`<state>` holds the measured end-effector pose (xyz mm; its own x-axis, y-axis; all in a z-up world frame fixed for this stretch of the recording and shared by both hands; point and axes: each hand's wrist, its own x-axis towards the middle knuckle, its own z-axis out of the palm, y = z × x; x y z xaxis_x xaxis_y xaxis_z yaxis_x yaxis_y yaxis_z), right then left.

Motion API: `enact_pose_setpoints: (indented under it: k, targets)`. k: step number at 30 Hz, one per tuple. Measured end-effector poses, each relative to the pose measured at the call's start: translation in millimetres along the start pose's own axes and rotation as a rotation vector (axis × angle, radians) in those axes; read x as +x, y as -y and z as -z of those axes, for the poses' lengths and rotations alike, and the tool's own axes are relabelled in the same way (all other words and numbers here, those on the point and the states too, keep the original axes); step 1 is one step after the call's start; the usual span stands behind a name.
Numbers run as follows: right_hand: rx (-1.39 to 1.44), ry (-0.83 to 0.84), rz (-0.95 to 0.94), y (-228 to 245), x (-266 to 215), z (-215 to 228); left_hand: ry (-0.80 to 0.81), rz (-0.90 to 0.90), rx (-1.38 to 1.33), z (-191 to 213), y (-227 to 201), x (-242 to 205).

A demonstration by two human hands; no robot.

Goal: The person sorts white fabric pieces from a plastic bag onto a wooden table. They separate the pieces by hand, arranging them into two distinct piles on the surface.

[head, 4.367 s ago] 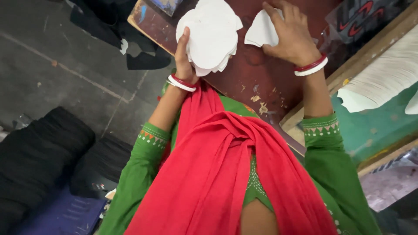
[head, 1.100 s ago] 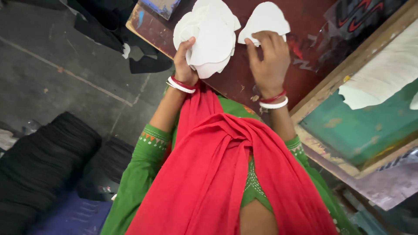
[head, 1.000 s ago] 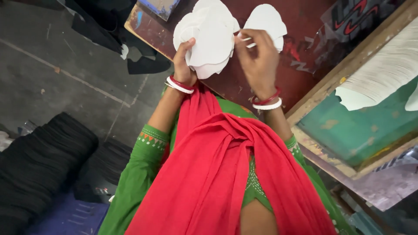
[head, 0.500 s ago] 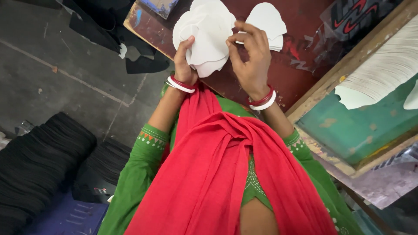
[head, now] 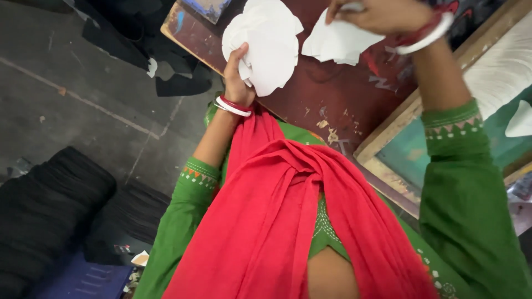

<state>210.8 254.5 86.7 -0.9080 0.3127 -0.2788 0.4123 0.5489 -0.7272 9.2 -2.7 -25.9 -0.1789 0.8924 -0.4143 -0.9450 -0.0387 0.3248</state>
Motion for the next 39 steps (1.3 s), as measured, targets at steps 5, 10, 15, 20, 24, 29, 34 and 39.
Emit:
enact_pose_setpoints:
  k: [5,10,15,20,24,29,34,39]
  targets:
    - [-0.069,0.110,-0.003,-4,12,-22,-0.021,-0.024,0.008,4,3,1]
    - [-0.494,-0.050,-0.037,-18,-5,-29,-0.028,-0.004,0.019,4,2,2]
    - [-0.544,-0.228,0.016,-2,-22,-40,0.013,0.012,0.038,2,-1,3]
    - [-0.547,-0.377,0.090,12,-43,-40,0.035,0.025,0.025,-3,-4,1]
    - [-0.321,-0.496,0.001,34,-75,-19,-0.012,0.011,0.065,4,-2,-1]
    - [0.320,-0.580,-0.196,-1,-89,-35,0.014,0.024,0.062,0,-4,0]
    - [-0.315,-0.658,-0.086,8,-49,-69,0.020,-0.006,0.060,8,-1,2]
    - [0.082,-0.645,-0.096,107,-18,-104,0.016,-0.065,0.029,4,1,2]
